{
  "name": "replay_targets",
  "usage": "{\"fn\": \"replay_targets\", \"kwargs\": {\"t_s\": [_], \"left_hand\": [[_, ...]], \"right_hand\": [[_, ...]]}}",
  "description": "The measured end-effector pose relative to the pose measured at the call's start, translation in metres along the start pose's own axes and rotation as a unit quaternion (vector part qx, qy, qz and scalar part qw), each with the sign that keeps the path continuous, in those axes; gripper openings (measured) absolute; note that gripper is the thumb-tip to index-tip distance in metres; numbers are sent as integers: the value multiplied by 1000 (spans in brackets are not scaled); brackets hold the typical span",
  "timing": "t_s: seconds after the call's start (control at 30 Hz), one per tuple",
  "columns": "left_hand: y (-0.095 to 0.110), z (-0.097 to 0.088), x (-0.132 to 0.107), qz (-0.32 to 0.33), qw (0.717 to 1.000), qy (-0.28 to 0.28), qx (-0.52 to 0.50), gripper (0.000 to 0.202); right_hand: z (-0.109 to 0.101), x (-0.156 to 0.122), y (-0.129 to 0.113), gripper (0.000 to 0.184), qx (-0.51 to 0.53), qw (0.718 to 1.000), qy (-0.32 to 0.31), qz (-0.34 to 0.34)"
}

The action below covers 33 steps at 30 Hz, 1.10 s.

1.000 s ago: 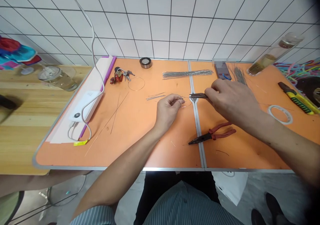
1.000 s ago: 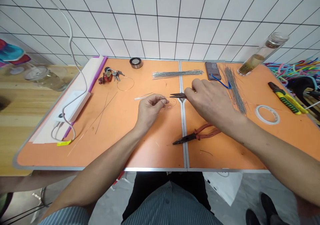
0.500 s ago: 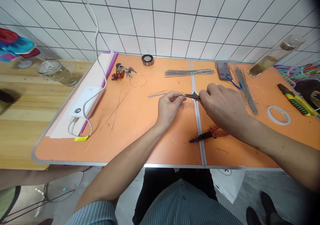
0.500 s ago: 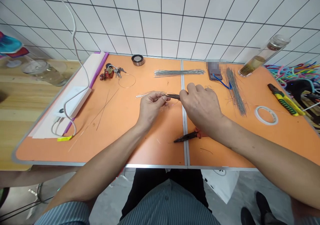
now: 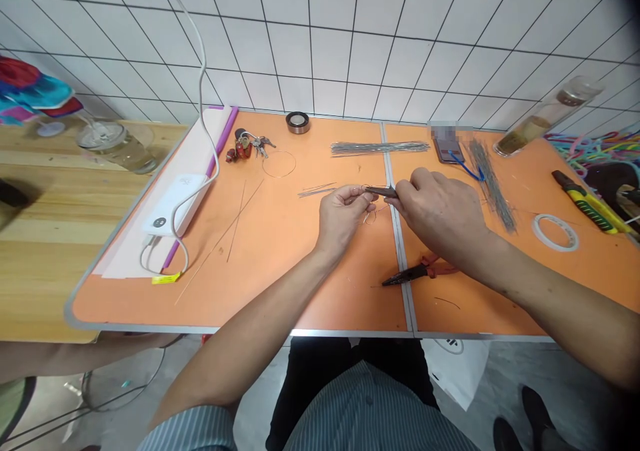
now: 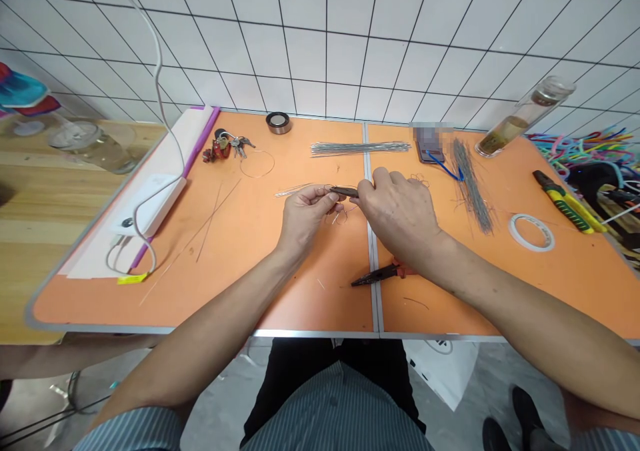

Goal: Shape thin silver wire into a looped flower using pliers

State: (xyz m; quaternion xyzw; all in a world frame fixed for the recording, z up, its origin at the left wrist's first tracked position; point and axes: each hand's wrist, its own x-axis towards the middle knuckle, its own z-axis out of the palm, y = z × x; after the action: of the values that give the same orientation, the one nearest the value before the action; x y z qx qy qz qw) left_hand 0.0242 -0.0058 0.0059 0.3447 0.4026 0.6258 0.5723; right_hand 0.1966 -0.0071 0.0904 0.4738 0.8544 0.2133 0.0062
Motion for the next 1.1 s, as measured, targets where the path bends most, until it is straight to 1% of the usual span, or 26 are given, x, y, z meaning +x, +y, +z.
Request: {"fn": "replay_targets", "kwargs": {"t_s": [0.27,0.53,0.63,0.77,0.93,1.1], "left_hand": [[-1,-2,2,-16,999,-35,-20,21],[-2,-3,3,-21,998,-53,-17,20],[-2,-3,3,-21,998,-55,-16,23],[-4,-4,3,-25,998,-59,-9,28],[-6,-5,4,-20,998,-57,-7,25],[-4,-5,3,-26,998,-52,9,22]], "right_hand": [[0,-1,5,34,-19,1000,-8,-6],[5,-2,9,28,-11,1000,-15,-13],[6,-2,10,26,-9,1000,-14,-13],[6,-1,11,28,-5,1000,-23,-16],[9,1,13,32,1,999,-43,-19],[10,2,12,42,10,998,-65,-5]]}}
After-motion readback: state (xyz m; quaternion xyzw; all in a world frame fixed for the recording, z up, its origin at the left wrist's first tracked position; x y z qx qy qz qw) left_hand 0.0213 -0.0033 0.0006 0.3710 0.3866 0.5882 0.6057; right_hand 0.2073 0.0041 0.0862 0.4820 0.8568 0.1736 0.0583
